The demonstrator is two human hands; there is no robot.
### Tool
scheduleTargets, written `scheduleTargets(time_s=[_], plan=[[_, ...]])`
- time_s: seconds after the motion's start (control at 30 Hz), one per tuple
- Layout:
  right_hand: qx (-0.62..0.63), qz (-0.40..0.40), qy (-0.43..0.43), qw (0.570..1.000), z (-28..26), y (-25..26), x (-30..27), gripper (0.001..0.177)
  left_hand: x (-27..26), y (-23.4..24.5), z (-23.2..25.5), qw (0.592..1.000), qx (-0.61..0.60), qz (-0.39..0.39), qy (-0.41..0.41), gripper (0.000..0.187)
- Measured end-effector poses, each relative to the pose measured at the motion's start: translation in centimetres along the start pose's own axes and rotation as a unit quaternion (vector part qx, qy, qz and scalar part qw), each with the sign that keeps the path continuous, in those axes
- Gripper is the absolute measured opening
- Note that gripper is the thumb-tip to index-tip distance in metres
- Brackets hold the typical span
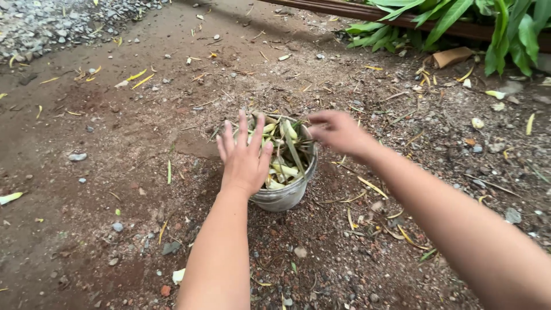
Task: Gathering fallen leaves and organic debris from the ground into a plastic bucket.
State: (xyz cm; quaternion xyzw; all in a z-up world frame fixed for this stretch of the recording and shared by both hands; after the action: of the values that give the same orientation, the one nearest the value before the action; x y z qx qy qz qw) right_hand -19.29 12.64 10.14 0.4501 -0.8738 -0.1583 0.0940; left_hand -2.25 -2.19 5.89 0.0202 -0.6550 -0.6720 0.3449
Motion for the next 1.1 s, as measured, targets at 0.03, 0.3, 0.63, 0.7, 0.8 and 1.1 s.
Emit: scheduleTargets(time_s=[0.03, 0.3, 0.63, 0.7, 0.8, 1.1], plan=[[-0.002, 0.001, 0.0, 1.0, 1.2, 1.9, -0.6, 0.046, -0.1, -0.1, 0.2, 1.0, -0.002, 0.001, 0.0, 0.06], [-0.335, -0.029, -0.212, 0.918, 24.7, 13.8, -8.7, 0.03, -1.9, -4.0, 3.0, 0.97, 0.066, -0.216, -0.095, 0.061], [-0.441, -0.057, -0.317, 0.838, 27.1, 11.1, -18.0, 0.031, -2.6, -4.7, 2.9, 0.96, 0.1, -0.248, -0.083, 0.061], [-0.347, -0.061, -0.332, 0.875, 26.0, 10.9, -17.0, 0.016, -2.4, -4.9, 2.8, 0.962, 0.103, -0.241, -0.081, 0.061], [-0.355, -0.045, -0.294, 0.886, 22.6, 9.7, -15.6, 0.017, -2.6, -4.8, 2.7, 0.965, 0.103, -0.23, -0.078, 0.061], [-0.438, -0.067, -0.348, 0.826, 26.8, 7.6, -17.6, 0.043, -2.9, -4.8, 2.7, 0.969, 0.105, -0.209, -0.079, 0.06]])
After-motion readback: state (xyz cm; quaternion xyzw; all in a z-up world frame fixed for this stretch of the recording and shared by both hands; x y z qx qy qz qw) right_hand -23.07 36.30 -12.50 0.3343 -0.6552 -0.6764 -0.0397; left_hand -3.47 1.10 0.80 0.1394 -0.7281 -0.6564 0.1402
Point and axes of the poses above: each hand's wrist, its own x-axis towards the middle knuckle, its own y-axis out of the back of the hand, z = x × y, the point moved 5 cm from there along x, towards the middle knuckle, and after that the axes turned 15 degrees about x, right-handed, at the moved point
